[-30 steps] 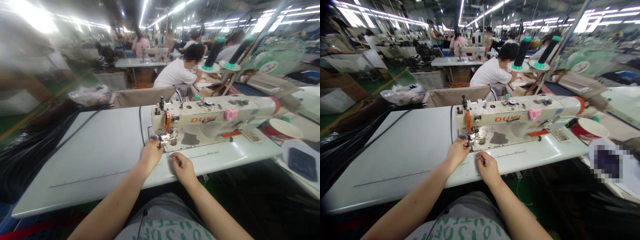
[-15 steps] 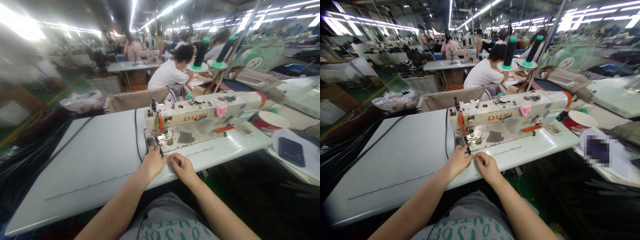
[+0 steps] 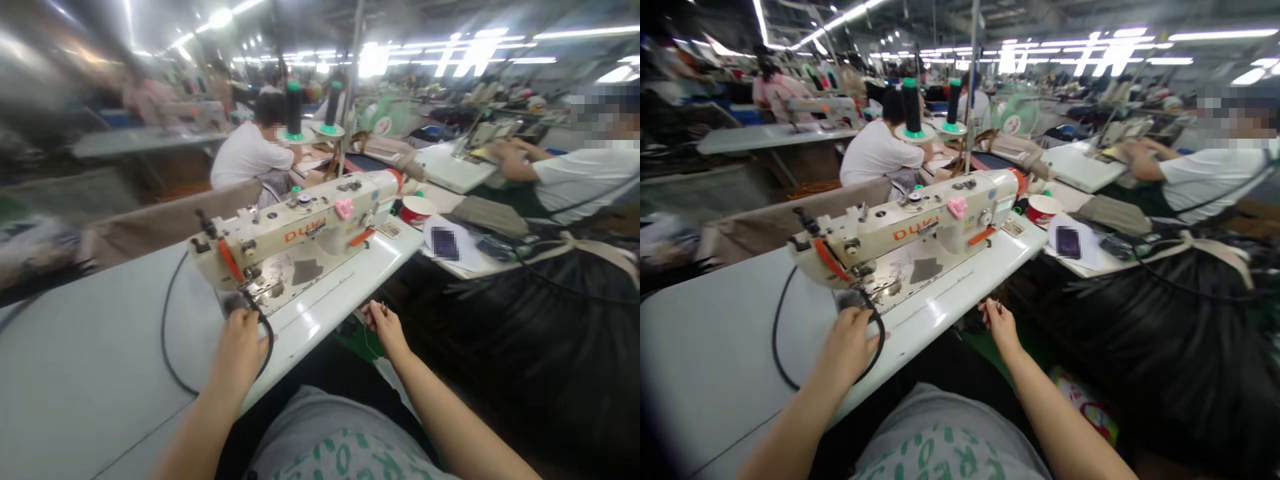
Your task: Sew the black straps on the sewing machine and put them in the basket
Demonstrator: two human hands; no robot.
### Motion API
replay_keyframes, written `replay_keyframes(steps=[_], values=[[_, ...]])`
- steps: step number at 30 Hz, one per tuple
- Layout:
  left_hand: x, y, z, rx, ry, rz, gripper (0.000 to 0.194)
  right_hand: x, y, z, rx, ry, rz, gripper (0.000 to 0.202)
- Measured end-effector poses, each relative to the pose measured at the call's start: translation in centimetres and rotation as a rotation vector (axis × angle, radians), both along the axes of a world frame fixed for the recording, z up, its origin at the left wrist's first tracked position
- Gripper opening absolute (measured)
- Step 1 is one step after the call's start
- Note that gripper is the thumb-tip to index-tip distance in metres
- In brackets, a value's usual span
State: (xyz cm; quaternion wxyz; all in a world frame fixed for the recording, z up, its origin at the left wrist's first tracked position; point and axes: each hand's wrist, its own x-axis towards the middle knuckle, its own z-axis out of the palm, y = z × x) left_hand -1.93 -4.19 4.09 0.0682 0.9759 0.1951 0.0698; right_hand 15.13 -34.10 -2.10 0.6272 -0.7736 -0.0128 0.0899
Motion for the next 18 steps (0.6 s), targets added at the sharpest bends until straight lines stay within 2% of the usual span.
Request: replay_keyframes(steps=[4, 8, 10, 13, 18], values=[[0.1, 0.4, -1.8, 0.077, -0.131, -0.095, 0.039, 3.0, -6.1, -2.5, -0.112, 0.035, -0.253, 0.055], [0.3, 0.8, -3.1, 0.025, -0.208, -0.184, 0.036, 4.6, -12.0, -3.3, -0.237, 0.055, -0.488, 0.033], [0.3, 1.2, -3.6, 0.029, -0.202, -0.203, 0.037, 5.4, -14.3, -3.1, -0.284, 0.048, -0.588, 0.025], [0.4, 2.1, -4.8, 0.052, -0.193, -0.222, 0.039, 7.1, -16.8, -2.3, -0.318, 0.041, -0.7, 0.026], [0.5, 3.1, -6.8, 0.073, -0.228, -0.229, 0.038, 10.9, -18.6, -0.6, -0.308, 0.067, -0.795, 0.025]])
